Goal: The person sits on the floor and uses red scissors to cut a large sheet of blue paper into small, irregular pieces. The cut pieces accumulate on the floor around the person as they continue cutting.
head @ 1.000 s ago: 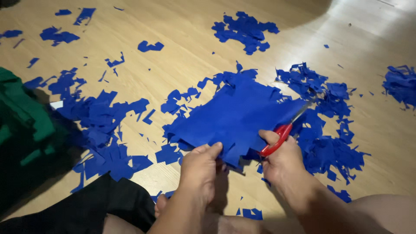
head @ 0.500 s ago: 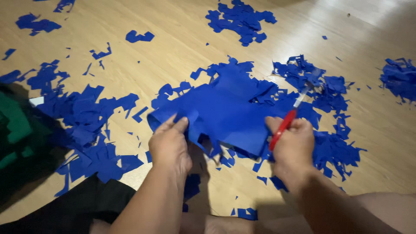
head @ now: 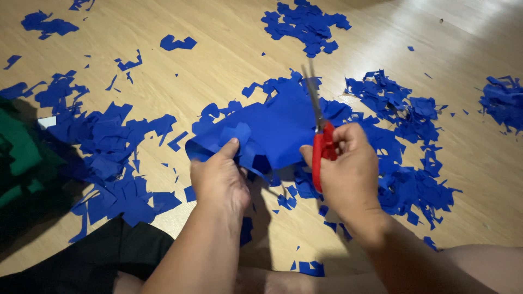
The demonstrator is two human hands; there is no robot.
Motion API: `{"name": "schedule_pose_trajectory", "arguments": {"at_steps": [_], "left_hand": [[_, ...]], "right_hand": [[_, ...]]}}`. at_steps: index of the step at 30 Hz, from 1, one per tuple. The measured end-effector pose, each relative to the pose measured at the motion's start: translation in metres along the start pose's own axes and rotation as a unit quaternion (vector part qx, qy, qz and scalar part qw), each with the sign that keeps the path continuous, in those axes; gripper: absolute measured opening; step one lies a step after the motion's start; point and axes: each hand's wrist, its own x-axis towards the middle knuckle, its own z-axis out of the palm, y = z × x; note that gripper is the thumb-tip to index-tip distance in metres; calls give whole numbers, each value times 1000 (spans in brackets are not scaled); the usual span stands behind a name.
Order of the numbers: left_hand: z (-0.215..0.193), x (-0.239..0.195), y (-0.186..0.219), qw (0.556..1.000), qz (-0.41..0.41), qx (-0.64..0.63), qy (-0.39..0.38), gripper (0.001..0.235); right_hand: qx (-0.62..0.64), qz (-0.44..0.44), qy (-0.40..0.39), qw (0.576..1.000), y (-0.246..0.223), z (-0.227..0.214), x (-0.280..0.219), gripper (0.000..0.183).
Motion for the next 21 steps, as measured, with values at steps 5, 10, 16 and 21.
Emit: {"name": "schedule_pose_trajectory", "arguments": {"at_steps": [5,10,16,21], "left_hand": [[-4,2,1,996,0,66,-63,44],[-5,-11,5,986,44,117,-112,27],[-10,-20,-13,977,18,131,-167,23],[-13,-37,-19,973,-17,159,-168,13]], "right_hand": [[-62,48,-61,995,-11,-3,-5,34],[8,56,-80,995,-18,-1,-4,34],[162,115,-93,976,-17,17,-4,40],[209,150,-76,963,-11,17,-6,39]]}}
